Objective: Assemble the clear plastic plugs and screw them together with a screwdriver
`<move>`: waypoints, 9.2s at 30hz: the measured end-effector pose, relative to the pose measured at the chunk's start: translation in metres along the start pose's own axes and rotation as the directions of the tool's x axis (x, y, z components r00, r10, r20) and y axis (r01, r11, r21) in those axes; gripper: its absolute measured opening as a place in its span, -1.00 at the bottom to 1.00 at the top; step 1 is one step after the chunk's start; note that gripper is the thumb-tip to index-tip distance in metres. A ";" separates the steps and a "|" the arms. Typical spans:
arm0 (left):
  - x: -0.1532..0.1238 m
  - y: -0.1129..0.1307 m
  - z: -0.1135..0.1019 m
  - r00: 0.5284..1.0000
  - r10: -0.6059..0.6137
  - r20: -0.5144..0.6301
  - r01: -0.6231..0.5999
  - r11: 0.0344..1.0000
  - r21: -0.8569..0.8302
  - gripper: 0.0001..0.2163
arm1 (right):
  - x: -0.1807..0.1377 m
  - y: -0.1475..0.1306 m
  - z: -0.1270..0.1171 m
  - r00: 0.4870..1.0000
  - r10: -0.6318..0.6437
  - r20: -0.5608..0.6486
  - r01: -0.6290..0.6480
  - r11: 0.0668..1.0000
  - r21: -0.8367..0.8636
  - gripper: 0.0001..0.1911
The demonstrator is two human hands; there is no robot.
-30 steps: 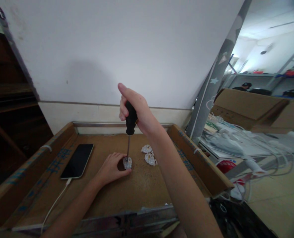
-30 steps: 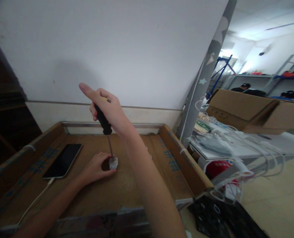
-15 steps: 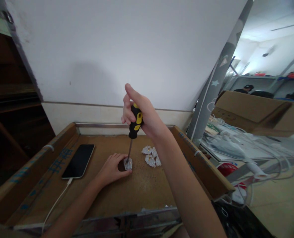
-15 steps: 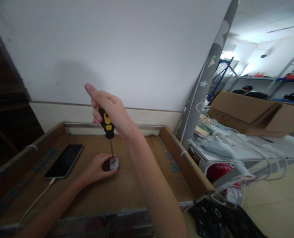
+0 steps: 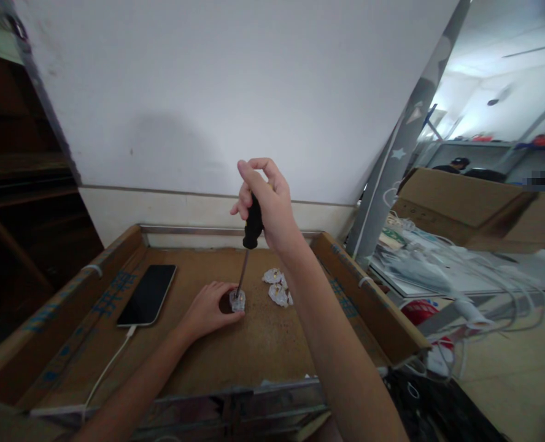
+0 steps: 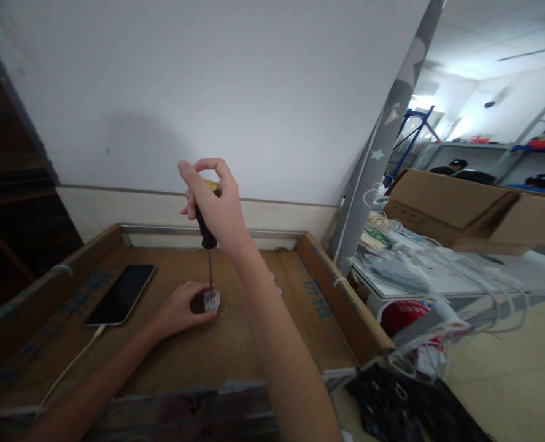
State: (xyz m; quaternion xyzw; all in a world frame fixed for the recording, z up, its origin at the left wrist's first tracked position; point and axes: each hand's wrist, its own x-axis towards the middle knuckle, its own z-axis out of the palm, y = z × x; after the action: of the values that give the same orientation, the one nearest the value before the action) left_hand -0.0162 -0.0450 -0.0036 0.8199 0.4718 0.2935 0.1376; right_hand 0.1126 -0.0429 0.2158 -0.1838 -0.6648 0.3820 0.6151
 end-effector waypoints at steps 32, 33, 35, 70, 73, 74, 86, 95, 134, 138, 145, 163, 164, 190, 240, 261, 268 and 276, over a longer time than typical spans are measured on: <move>0.000 -0.002 -0.001 0.999 -0.024 0.023 0.023 0.999 0.023 -0.56 | -0.002 -0.001 0.022 0.994 0.064 0.090 -0.068 0.997 0.035 -0.59; 0.000 -0.001 -0.001 0.999 -0.025 0.021 0.025 0.999 0.022 -0.57 | -0.001 -0.002 0.020 0.987 0.107 0.118 -0.111 0.994 0.025 -0.58; 0.000 -0.001 -0.001 1.000 -0.025 0.019 0.024 0.999 0.021 -0.58 | 0.000 -0.002 0.017 0.996 0.079 0.032 -0.076 0.993 -0.090 -0.58; -0.001 -0.004 0.002 1.000 -0.014 0.012 0.014 1.000 0.003 -0.58 | 0.011 -0.050 -0.026 0.849 0.263 0.458 0.237 0.585 -0.776 -0.57; 0.000 -0.006 0.003 1.000 -0.019 0.009 0.020 1.000 -0.013 -0.57 | 0.012 -0.054 -0.028 0.864 0.258 0.432 0.339 0.336 -0.879 -0.76; 0.000 -0.006 0.004 1.000 -0.021 0.006 0.021 1.000 -0.016 -0.56 | 0.011 -0.055 -0.030 0.877 0.223 0.426 0.370 0.254 -0.894 -0.78; 0.000 -0.006 -0.001 0.999 -0.025 0.026 0.024 1.000 0.014 -0.54 | 0.001 -0.056 -0.047 0.872 0.231 0.432 0.353 0.313 -0.882 -0.68; 0.000 -0.006 -0.001 0.999 -0.028 0.034 0.028 1.000 0.008 -0.52 | 0.005 -0.058 -0.047 0.858 0.239 0.454 0.341 0.395 -0.853 -0.68; 0.000 -0.006 0.000 1.000 0.007 0.024 -0.008 0.999 0.051 -0.53 | -0.012 -0.052 -0.030 0.866 0.045 0.497 0.459 0.318 -0.829 -0.79; 0.000 -0.009 0.001 0.999 0.035 -0.026 -0.034 0.999 0.027 -0.51 | -0.009 -0.057 -0.030 0.861 0.016 0.508 0.480 0.305 -0.823 -0.80; 0.003 -0.018 0.003 0.963 0.049 -0.264 -0.048 0.999 0.011 -0.83 | -0.010 -0.062 -0.028 0.876 -0.058 0.478 0.476 0.261 -0.840 -0.79; 0.003 -0.015 -0.005 0.954 -0.177 -0.241 0.193 0.980 0.045 -0.77 | -0.218 0.055 -0.057 0.955 -0.292 0.058 0.057 -0.015 -0.998 -0.79; 0.003 -0.015 -0.005 0.956 -0.181 -0.232 0.197 0.979 0.047 -0.77 | -0.236 0.067 -0.056 0.974 -0.228 0.003 -0.005 -0.034 -0.999 -0.80; 0.000 -0.005 0.003 0.998 -0.001 0.065 0.003 0.999 -0.036 -0.32 | -0.144 0.148 -0.012 0.843 0.455 -0.286 -0.484 0.412 -0.772 -0.78; 0.031 -0.009 0.010 0.973 -0.068 -0.220 0.095 0.989 0.114 -0.93 | -0.141 0.185 -0.036 0.959 0.126 -0.256 -0.248 0.812 -0.529 -0.82; 0.025 -0.009 0.003 0.957 -0.168 -0.237 0.212 0.961 0.176 -0.93 | -0.143 0.188 -0.030 0.968 0.125 -0.219 -0.230 0.794 -0.562 -0.76; 0.025 0.010 0.009 0.942 -0.194 -0.272 0.273 0.917 0.291 -0.91 | -0.143 0.189 -0.032 0.953 0.117 -0.281 -0.265 0.771 -0.578 -0.80; 0.021 -0.001 0.000 0.889 -0.286 -0.358 0.366 0.913 0.181 -0.89 | -0.142 0.189 -0.042 0.876 0.099 -0.472 -0.392 0.716 -0.577 -0.71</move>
State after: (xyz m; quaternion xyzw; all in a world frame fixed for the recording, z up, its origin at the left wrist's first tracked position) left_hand -0.0090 -0.0261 0.0034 0.6793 0.6521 0.3367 0.0043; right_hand 0.1357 -0.0116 -0.0213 -0.5520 -0.5809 0.1566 0.5774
